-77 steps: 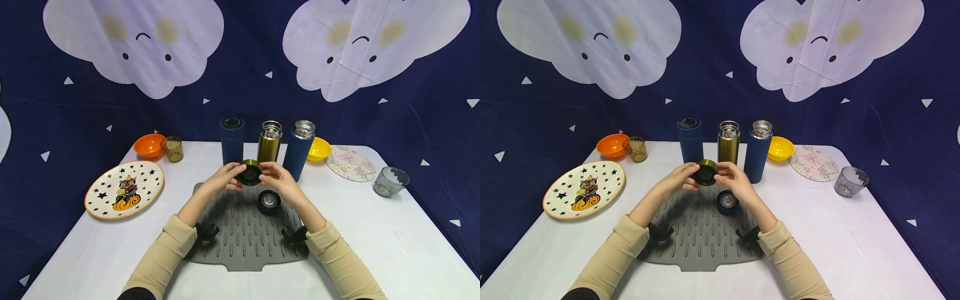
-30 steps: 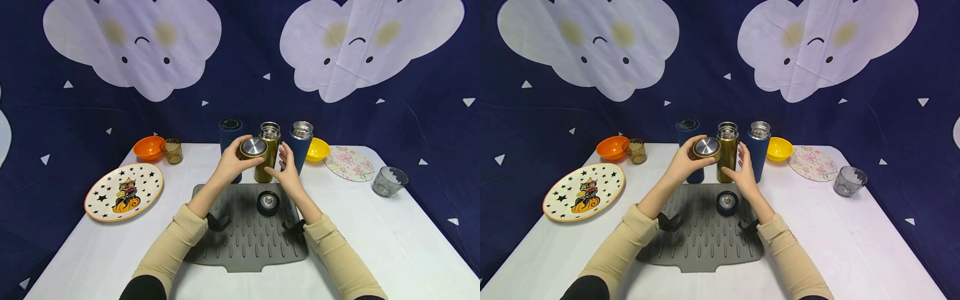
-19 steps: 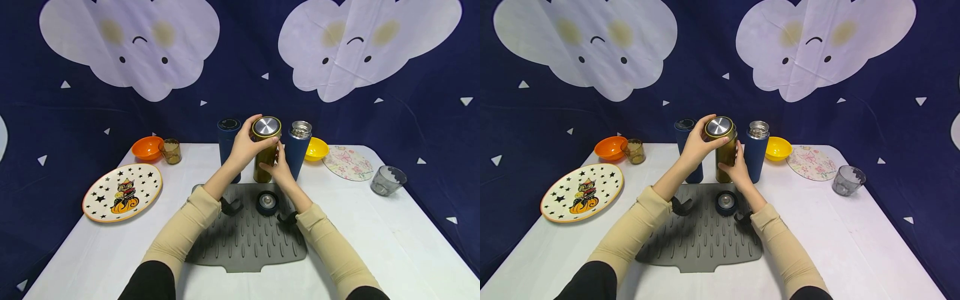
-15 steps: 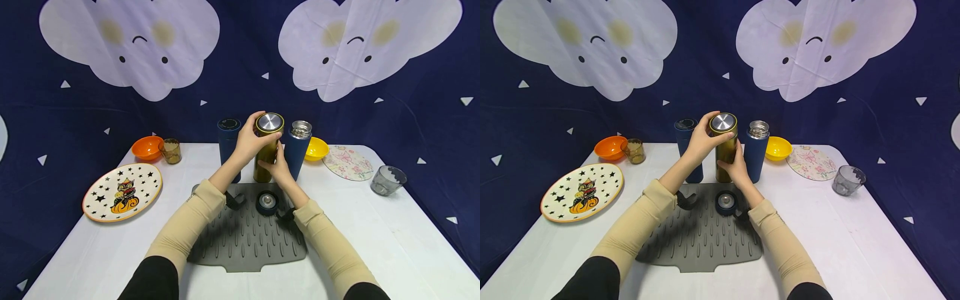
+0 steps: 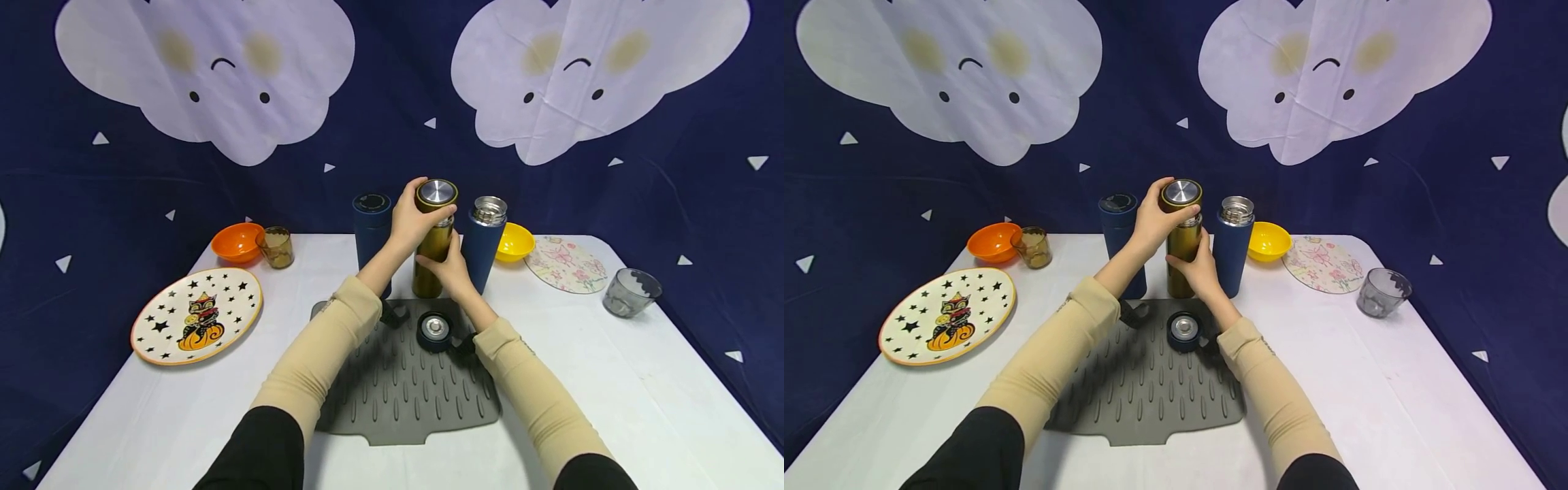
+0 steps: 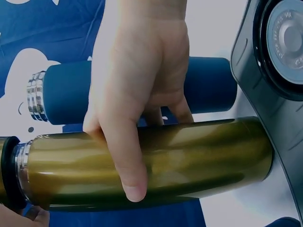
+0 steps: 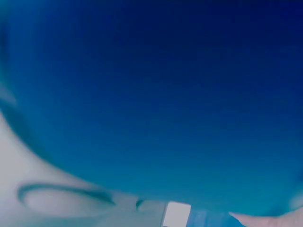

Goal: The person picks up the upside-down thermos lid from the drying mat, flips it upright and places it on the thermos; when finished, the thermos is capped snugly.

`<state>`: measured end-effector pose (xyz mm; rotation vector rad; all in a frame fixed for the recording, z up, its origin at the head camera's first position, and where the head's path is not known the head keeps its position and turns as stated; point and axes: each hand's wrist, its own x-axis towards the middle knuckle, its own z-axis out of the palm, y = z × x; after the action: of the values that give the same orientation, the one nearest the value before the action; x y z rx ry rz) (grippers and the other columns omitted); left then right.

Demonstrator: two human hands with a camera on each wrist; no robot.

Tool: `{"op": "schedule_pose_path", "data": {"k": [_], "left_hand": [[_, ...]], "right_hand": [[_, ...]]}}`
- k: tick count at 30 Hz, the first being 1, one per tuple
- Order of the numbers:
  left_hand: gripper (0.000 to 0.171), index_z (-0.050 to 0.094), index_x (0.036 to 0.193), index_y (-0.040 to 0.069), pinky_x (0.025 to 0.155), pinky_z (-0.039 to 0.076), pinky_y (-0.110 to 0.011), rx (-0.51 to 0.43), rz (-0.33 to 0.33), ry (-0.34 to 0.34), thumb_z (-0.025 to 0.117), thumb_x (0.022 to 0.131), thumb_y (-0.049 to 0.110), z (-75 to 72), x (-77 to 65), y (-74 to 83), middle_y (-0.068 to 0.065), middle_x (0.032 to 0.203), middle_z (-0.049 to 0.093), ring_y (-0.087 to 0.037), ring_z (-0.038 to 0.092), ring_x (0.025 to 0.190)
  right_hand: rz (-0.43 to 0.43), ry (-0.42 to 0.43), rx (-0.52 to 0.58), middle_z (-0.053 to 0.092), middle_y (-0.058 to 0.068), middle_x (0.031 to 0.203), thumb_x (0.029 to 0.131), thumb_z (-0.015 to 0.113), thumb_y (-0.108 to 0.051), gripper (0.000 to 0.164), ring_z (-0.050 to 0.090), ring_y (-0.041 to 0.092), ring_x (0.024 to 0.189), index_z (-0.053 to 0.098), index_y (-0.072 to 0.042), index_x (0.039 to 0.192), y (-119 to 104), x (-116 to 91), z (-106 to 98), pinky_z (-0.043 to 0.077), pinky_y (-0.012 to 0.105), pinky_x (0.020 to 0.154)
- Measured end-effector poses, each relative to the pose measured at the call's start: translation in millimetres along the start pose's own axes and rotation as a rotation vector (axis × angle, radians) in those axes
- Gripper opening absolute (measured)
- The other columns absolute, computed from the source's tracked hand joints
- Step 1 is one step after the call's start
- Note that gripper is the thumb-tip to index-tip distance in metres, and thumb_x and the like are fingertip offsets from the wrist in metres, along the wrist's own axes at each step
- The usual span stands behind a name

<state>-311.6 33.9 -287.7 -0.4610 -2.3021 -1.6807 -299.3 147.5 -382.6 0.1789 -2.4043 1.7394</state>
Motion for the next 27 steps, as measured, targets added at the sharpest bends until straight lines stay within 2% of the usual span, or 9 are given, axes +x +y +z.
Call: {"op": "schedule_pose_path", "data": {"k": [8, 16, 23, 27], "left_hand": [[0.076, 0.037, 0.139, 0.008, 0.094, 0.043, -0.035, 0.016, -0.043, -0.021, 0.076, 0.076, 0.027, 2.7, 2.6, -5.3, -0.012, 0.133, 0.048, -0.025, 0.051, 0.115], [0.075, 0.038, 0.139, 0.015, 0.091, 0.043, -0.04, 0.059, -0.079, -0.024, 0.074, 0.076, 0.034, 7.4, 0.3, -14.5, -0.009, 0.131, 0.049, -0.023, 0.052, 0.113], [0.075, 0.032, 0.134, 0.012, 0.092, 0.044, -0.037, -0.019, -0.075, 0.003, 0.074, 0.077, 0.034, 10.4, -3.2, -22.2, -0.009, 0.127, 0.05, -0.021, 0.052, 0.112], [0.069, 0.033, 0.13, 0.011, 0.092, 0.044, -0.037, -0.062, -0.045, -0.001, 0.074, 0.078, 0.032, 10.6, -3.6, -25.9, -0.011, 0.125, 0.05, -0.022, 0.052, 0.112]], "right_hand": [[-0.014, -0.027, -0.004, 0.03, 0.015, 0.144, 0.084, 0.069, -0.024, 0.091, 0.033, 0.03, 0.131, 0.004, -0.017, 0.147, 0, 0, -2, 0.026, 0.045, 0.106], [-0.032, -0.03, -0.034, 0.032, 0.018, 0.143, 0.084, 0.069, -0.025, 0.091, 0.035, 0.032, 0.129, 0.004, -0.016, 0.148, 2, -1, -4, 0.029, 0.046, 0.104], [-0.034, -0.034, -0.026, 0.032, 0.017, 0.143, 0.083, 0.069, -0.024, 0.092, 0.035, 0.031, 0.129, 0.005, -0.015, 0.147, 2, -1, -4, 0.03, 0.046, 0.104], [-0.045, -0.044, -0.022, 0.031, 0.018, 0.143, 0.083, 0.069, -0.025, 0.092, 0.035, 0.032, 0.129, 0.004, -0.015, 0.147, 3, 1, -5, 0.03, 0.046, 0.104]]}}
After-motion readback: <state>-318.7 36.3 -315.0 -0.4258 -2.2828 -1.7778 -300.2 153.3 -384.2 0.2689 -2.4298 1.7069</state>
